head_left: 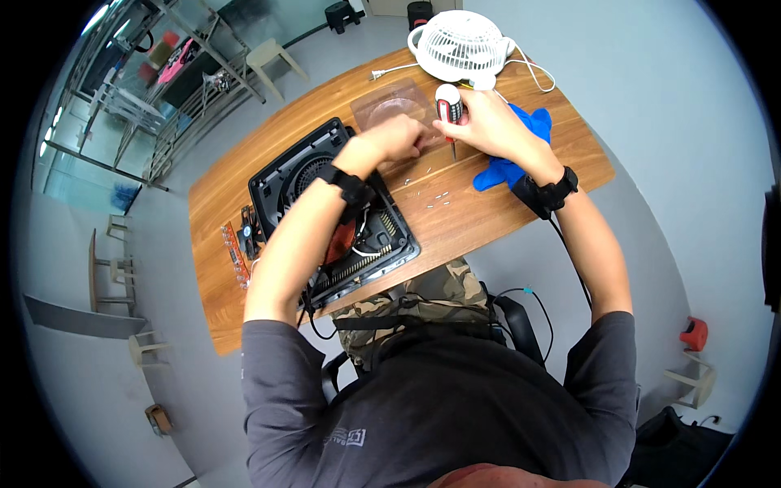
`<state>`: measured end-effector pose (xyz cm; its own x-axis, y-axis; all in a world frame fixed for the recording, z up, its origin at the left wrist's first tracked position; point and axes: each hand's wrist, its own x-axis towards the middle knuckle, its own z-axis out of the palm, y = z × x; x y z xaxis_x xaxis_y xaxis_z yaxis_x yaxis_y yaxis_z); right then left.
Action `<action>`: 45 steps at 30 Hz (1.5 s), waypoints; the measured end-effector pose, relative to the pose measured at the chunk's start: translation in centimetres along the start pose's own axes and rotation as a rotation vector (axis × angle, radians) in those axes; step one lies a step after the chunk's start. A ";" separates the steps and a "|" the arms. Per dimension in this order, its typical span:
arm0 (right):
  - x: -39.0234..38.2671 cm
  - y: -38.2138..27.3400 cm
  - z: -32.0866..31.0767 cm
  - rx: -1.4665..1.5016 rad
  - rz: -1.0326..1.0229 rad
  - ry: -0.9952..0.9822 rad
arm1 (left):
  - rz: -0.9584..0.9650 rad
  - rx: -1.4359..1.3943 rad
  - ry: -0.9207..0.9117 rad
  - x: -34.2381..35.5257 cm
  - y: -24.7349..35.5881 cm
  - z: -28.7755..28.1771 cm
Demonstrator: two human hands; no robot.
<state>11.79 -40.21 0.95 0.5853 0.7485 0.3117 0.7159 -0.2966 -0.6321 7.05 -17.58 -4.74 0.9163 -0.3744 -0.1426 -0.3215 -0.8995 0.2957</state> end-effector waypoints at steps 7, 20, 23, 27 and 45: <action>2.7 -6.4 2.7 -0.011 -0.157 -0.076 | -0.001 -0.134 0.299 -10.9 -0.2 -6.5; 3.6 -20.0 14.0 0.257 -0.448 -0.455 | -0.147 -0.022 0.602 -30.8 4.5 -8.1; 2.6 -19.8 15.8 0.236 -0.481 -0.459 | -0.023 0.049 0.584 -31.5 4.4 -7.2; 1.7 -19.4 16.4 0.223 -0.426 -0.539 | 0.061 0.034 0.620 -31.6 4.5 -6.3; 1.6 -19.7 17.5 0.266 -0.376 -0.594 | -0.015 -0.100 0.589 -32.4 3.5 -5.3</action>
<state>-8.01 -22.85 1.48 -0.0379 0.9876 0.1525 0.6669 0.1387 -0.7321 -22.47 -7.41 5.87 0.9079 -0.1485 0.3920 -0.3101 -0.8672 0.3896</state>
